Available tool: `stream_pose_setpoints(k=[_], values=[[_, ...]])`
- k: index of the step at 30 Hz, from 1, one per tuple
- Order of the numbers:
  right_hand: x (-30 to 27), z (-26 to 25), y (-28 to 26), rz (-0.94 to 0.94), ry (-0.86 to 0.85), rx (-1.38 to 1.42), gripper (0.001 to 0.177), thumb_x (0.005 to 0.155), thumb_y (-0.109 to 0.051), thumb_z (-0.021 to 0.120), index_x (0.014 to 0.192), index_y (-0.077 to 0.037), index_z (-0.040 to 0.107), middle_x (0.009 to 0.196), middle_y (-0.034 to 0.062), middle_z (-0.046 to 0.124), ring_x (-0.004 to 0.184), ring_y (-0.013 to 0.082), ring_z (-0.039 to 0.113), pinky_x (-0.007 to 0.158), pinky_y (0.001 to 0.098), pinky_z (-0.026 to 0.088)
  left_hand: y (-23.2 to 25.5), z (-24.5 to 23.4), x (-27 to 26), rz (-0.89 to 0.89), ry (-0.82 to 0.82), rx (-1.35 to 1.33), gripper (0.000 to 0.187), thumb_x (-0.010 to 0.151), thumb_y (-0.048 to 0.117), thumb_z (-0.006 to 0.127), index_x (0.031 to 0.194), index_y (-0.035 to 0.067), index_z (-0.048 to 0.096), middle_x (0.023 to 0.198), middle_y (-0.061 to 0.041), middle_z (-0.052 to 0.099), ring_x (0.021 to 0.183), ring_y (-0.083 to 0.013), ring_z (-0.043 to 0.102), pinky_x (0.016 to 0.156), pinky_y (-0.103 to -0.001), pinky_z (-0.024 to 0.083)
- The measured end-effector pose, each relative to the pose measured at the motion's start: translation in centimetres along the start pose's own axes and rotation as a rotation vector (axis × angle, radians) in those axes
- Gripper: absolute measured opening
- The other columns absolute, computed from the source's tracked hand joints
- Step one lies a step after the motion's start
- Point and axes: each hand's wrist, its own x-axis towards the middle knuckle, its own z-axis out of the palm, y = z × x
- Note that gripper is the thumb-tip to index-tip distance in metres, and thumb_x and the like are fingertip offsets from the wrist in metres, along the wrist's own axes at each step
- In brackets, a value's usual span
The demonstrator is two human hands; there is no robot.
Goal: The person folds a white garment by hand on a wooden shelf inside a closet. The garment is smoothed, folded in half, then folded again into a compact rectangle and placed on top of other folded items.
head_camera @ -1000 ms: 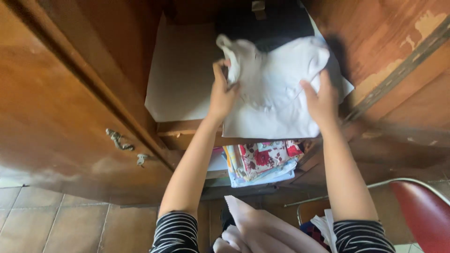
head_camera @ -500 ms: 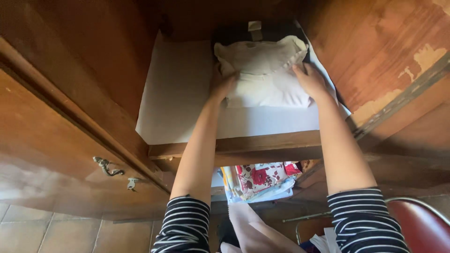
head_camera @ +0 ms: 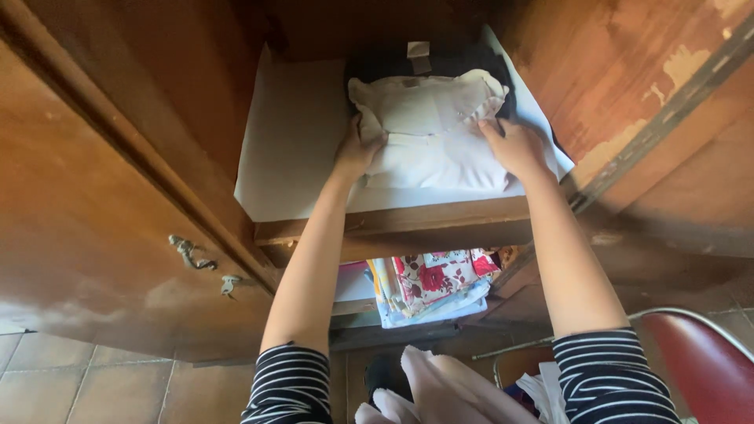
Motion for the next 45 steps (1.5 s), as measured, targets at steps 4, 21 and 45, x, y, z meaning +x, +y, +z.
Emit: stream_pose_setpoints(k=[4, 21, 45], values=[[-5.2, -1.0, -1.1, -0.011, -0.010, -0.028, 0.077, 0.106, -0.066, 0.038, 0.147, -0.004, 0.057, 0.135, 0.0282, 0.064, 0.132, 0.0467, 0.055, 0.111, 0.0562, 0.039, 1.5, -2.4, -6.4, 0.100, -0.026, -0.014, 0.081, 0.094, 0.054, 0.069, 0.158, 0.021, 0.034, 0.154, -0.023, 0.049, 0.142, -0.0424, 0.047, 0.120, -0.054, 0.038], [-16.7, -2.5, -1.1, -0.016, 0.048, -0.064, 0.072, 0.104, -0.061, 0.048, 0.140, -0.001, 0.064, 0.144, 0.0226, 0.057, 0.135, 0.0428, 0.052, 0.113, 0.0509, 0.041, 4.8, -7.7, -21.7, 0.087, -0.072, 0.018, 0.073, 0.096, 0.048, 0.068, 0.156, 0.024, 0.034, 0.146, -0.026, 0.056, 0.132, -0.0478, 0.055, 0.110, -0.060, 0.045], [-9.5, -4.7, -2.6, -0.426, 0.387, 0.675, 0.030, 0.103, 0.000, 0.054, 0.130, -0.007, 0.040, 0.120, 0.0182, 0.058, 0.101, 0.0258, 0.059, 0.089, 0.0393, 0.049, 9.5, -7.9, -12.0, 0.573, -0.175, -0.622, 0.091, 0.073, 0.005, 0.060, 0.159, 0.017, 0.033, 0.172, -0.014, 0.023, 0.162, -0.0421, 0.009, 0.126, -0.066, 0.016]])
